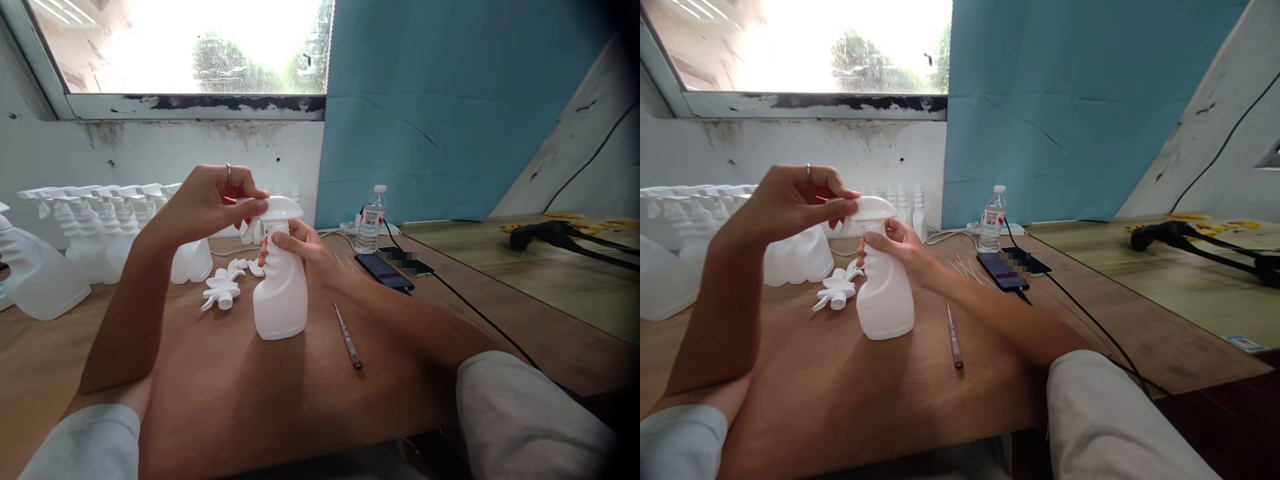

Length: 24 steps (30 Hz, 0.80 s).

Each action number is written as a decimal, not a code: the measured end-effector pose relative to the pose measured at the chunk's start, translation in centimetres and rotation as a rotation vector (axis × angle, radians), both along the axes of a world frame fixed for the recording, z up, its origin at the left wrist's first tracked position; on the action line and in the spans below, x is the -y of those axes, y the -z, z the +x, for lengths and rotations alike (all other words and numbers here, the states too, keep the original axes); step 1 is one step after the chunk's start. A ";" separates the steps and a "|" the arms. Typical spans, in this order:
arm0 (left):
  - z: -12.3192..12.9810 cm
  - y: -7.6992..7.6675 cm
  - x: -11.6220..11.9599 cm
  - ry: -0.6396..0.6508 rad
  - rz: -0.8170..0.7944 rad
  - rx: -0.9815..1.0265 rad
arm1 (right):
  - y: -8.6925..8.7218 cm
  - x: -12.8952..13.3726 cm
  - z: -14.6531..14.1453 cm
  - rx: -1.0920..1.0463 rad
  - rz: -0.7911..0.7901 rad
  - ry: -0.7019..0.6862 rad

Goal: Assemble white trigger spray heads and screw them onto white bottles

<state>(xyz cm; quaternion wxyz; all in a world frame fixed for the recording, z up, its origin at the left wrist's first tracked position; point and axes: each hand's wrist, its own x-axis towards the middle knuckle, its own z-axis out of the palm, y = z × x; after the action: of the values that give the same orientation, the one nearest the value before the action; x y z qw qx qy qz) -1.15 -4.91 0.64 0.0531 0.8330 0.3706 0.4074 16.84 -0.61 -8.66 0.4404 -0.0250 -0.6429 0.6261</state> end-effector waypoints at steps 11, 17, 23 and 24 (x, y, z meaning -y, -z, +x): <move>-5.4 -1.4 1.7 -0.179 -0.671 -0.694 | -2.6 -0.7 2.3 0.345 -0.051 -0.304; -4.9 -1.6 1.8 -0.132 -0.662 -0.699 | -2.5 -0.3 2.3 0.361 -0.053 -0.218; -4.6 -0.9 1.2 -0.039 -0.664 -0.722 | -2.4 -0.2 2.2 0.370 -0.066 -0.099; -4.6 -0.9 1.1 -0.028 -0.666 -0.720 | -2.4 -0.1 2.2 0.375 -0.063 -0.100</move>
<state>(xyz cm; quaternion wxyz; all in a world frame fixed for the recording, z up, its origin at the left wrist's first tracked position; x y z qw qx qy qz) -5.74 -5.96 1.51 0.1795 0.8536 0.4869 -0.0463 19.02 -0.49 -6.23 0.2802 -0.1228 -0.6941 0.6516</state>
